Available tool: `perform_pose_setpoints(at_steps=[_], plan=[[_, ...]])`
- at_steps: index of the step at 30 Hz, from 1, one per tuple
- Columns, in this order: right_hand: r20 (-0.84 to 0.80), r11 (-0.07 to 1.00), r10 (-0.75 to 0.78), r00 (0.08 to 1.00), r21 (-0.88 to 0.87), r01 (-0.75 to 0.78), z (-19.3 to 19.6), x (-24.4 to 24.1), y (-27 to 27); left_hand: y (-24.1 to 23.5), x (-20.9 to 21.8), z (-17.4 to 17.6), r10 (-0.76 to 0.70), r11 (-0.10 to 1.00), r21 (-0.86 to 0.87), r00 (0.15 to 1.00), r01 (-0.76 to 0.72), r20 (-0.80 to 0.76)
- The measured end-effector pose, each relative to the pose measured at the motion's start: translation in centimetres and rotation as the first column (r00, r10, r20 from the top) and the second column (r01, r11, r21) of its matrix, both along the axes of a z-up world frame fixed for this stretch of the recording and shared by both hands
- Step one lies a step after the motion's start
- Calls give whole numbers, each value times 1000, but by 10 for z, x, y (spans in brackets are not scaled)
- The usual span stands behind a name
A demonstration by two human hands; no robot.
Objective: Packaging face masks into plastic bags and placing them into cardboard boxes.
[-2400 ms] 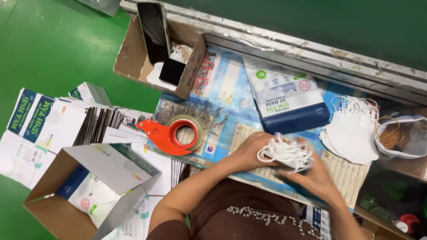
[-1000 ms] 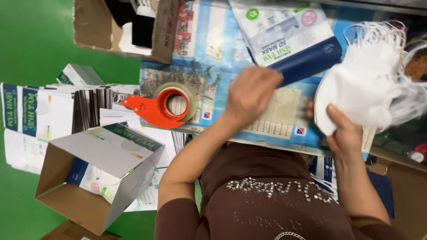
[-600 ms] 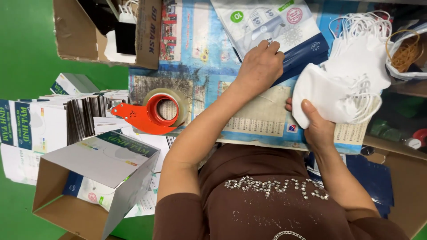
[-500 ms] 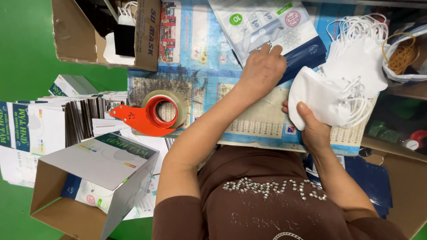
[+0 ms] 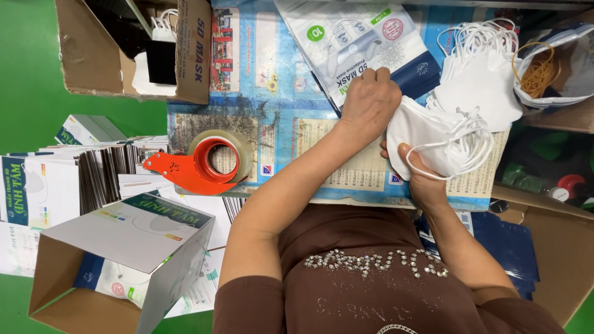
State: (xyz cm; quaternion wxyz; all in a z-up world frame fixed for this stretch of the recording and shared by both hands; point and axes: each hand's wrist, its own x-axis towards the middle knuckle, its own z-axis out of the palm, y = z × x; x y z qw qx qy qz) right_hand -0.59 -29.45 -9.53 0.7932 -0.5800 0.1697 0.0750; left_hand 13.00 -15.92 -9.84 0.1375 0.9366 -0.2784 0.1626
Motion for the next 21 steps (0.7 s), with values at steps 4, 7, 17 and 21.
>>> perform_pose_setpoints(at_steps=[4,7,17,21], plan=[[-7,999,7,1000,33,-6,1,-2,-2,-2,-3,-7,-3,996,-90,1000,4,12],[-15,998,-28,1000,62,29,7,2,-4,6,1,-4,3,982,-187,1000,-4,-9],[21,974,-95,995,210,89,4,27,-18,24,2,-13,-76,963,-265,989,41,-123],[-21,987,-31,999,157,34,-15,19,-33,24,29,-41,-131,954,-295,963,57,-236]])
